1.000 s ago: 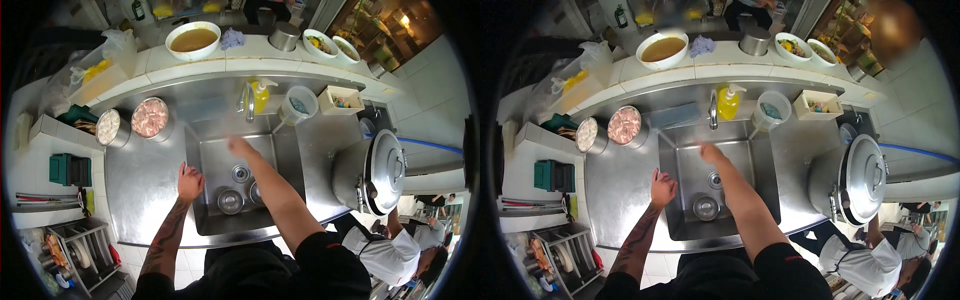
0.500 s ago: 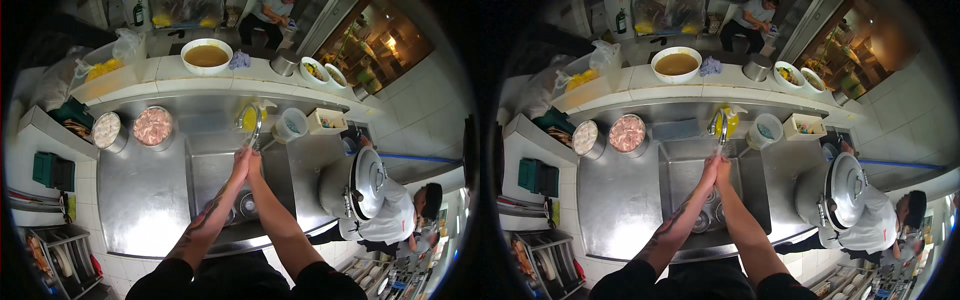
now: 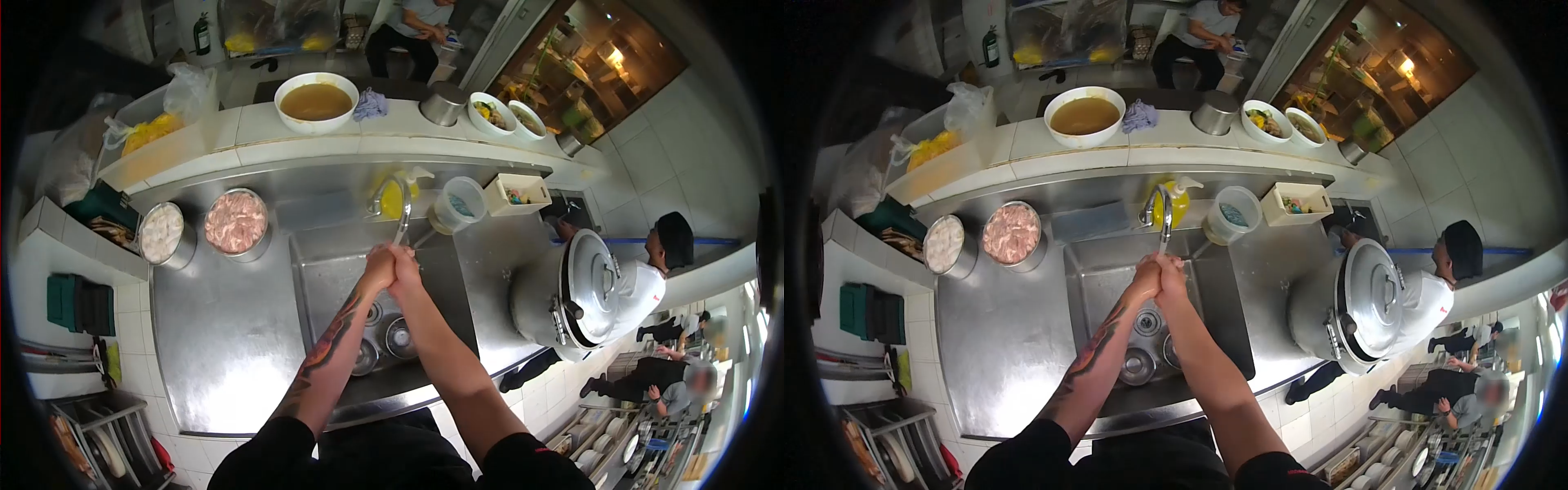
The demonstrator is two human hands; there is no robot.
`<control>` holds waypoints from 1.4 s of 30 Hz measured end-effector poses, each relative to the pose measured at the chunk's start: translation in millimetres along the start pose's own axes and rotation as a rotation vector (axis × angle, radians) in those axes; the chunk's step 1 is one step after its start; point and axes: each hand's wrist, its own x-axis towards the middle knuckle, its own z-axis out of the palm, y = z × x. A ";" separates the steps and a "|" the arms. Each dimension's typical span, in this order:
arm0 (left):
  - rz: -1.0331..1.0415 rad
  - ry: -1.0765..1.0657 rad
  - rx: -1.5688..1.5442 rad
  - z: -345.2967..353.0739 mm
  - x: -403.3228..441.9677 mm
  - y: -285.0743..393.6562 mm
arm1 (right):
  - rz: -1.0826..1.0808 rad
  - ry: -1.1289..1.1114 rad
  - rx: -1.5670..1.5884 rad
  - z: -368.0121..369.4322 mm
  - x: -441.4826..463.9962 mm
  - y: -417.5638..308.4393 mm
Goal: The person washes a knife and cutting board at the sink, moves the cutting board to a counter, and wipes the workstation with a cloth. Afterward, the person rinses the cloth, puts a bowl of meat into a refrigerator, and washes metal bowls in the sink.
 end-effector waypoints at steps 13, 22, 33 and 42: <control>-0.396 0.169 -1.464 -82.1 -97.2 116.4 | -0.428 0.032 -0.727 35.1 -0.4 -0.3; -0.588 0.236 -1.708 -37.2 5.1 -19.4 | -0.360 -0.287 -0.718 -23.7 -38.6 29.5; -0.094 -0.033 -0.819 -45.2 -39.5 79.1 | -0.410 0.155 -0.774 -78.1 -66.2 7.6; -0.842 -0.260 -1.776 7.3 -190.4 153.9 | -0.528 0.158 -1.339 -138.9 -118.5 81.2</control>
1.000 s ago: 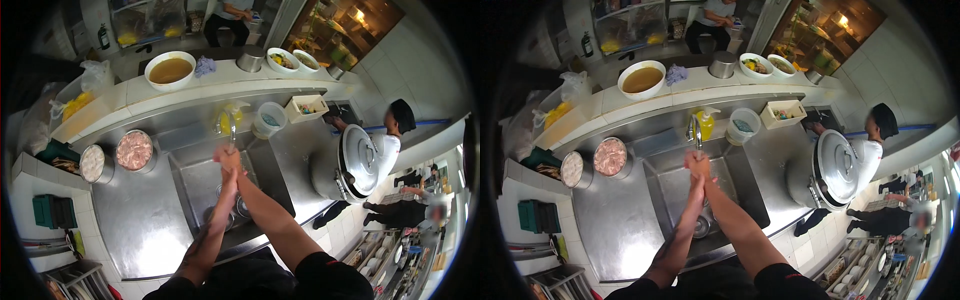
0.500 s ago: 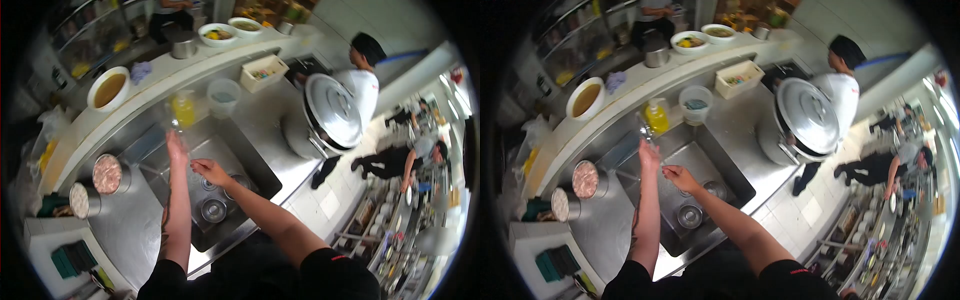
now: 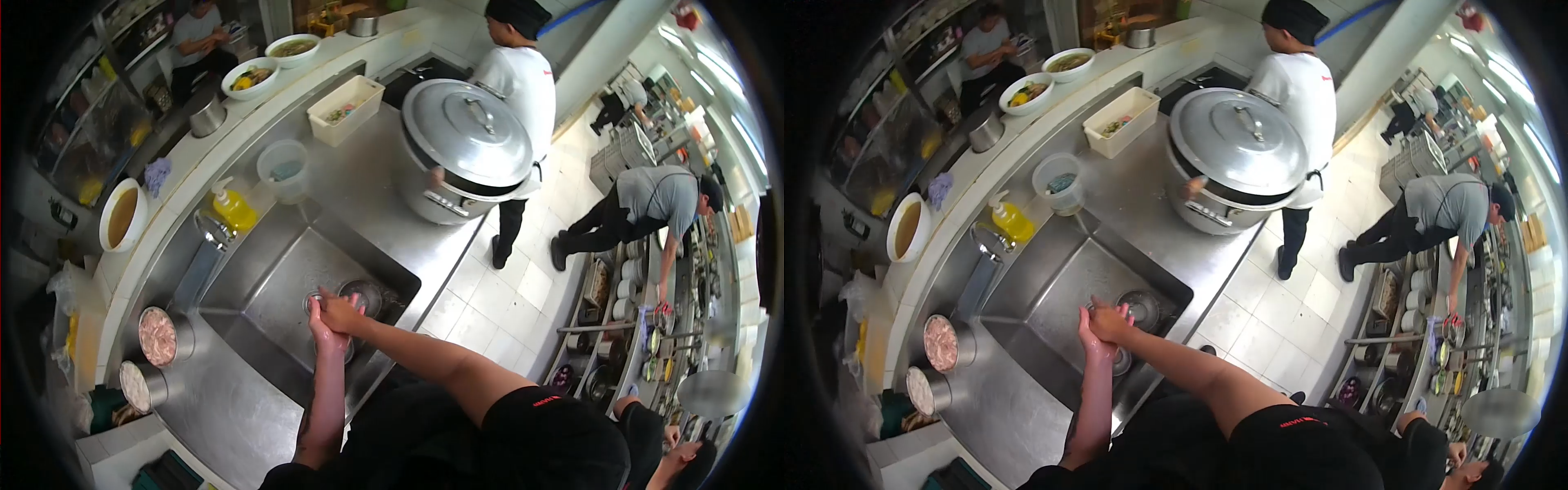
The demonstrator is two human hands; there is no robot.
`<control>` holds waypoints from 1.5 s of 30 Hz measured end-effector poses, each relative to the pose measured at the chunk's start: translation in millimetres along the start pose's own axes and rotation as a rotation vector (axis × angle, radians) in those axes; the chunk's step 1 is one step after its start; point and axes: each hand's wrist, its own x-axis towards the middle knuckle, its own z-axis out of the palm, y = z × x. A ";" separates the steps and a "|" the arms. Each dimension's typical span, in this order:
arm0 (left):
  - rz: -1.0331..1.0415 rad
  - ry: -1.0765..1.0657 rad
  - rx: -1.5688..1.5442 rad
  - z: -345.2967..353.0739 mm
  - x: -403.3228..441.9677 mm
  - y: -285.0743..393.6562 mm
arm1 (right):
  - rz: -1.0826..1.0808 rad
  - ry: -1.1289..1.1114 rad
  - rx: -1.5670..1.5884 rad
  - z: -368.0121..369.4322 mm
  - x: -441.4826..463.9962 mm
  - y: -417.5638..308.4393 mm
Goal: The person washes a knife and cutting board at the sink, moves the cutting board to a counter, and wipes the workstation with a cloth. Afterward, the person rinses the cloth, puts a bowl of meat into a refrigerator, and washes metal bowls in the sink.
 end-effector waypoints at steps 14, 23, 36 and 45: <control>0.621 -0.427 0.640 148.2 -129.9 63.9 | -0.637 -0.177 0.892 -246.3 -48.6 -163.0; 0.271 0.028 1.710 -75.1 -66.6 -66.4 | -0.180 0.066 0.103 -260.9 -214.5 108.6; 0.161 -0.039 2.725 -24.3 -48.4 -93.4 | 1.198 0.016 -0.010 -195.0 -536.1 356.2; -0.012 -0.521 3.161 5.3 -25.8 -113.1 | 1.170 0.420 0.109 -142.3 -606.4 283.5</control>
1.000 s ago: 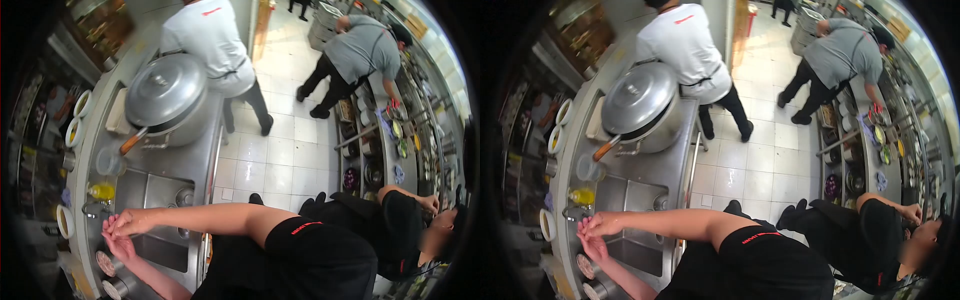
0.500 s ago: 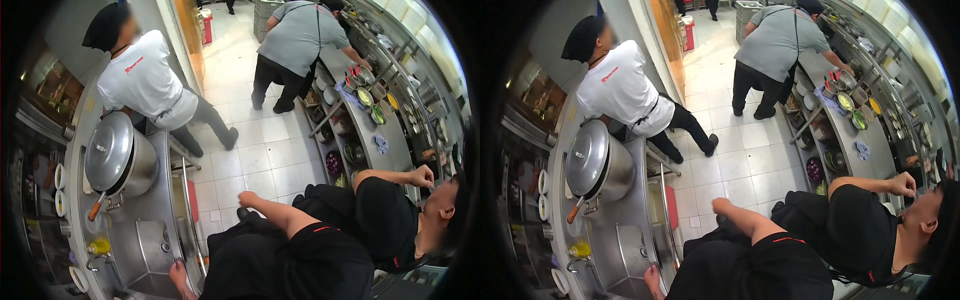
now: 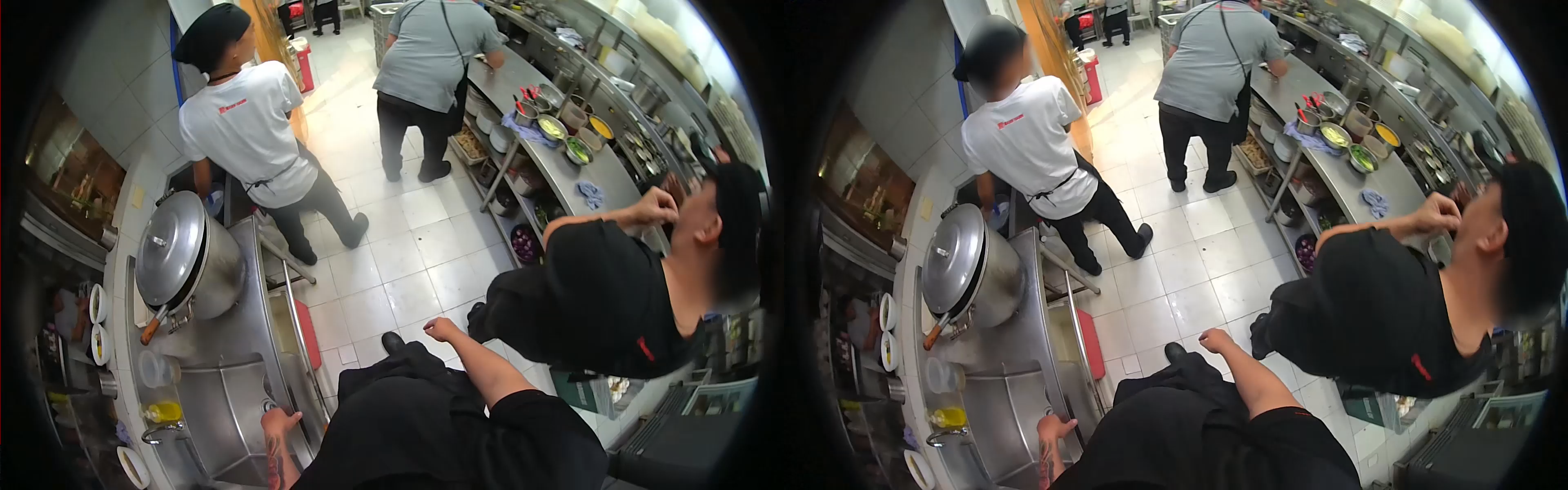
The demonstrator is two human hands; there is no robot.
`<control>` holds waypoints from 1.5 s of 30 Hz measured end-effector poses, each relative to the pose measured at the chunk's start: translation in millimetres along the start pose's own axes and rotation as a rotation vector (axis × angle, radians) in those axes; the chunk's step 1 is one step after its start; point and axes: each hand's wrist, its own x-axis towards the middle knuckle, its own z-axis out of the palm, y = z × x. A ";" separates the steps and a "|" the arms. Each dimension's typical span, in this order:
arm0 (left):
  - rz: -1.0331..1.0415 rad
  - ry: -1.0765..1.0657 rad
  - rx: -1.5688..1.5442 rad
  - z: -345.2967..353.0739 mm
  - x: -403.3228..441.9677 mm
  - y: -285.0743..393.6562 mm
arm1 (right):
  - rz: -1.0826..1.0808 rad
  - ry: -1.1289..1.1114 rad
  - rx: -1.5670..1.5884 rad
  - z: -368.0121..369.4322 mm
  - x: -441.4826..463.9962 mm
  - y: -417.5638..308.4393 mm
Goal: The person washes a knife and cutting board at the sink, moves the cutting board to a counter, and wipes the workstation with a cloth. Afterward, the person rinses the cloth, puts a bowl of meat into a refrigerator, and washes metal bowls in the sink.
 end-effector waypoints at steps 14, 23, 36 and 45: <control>-0.031 0.473 -0.338 49.7 -31.8 0.0 | 0.428 -0.153 -0.032 184.3 -366.7 167.1; 0.053 0.519 -0.384 67.1 -18.6 -9.5 | 0.441 0.097 0.159 214.9 -447.6 175.7; 0.106 0.900 0.266 144.3 -51.6 26.0 | 0.560 0.610 0.578 371.3 -644.5 185.6; 1.288 -0.028 0.482 280.5 -180.7 298.8 | 1.474 0.612 0.870 634.3 -902.5 159.5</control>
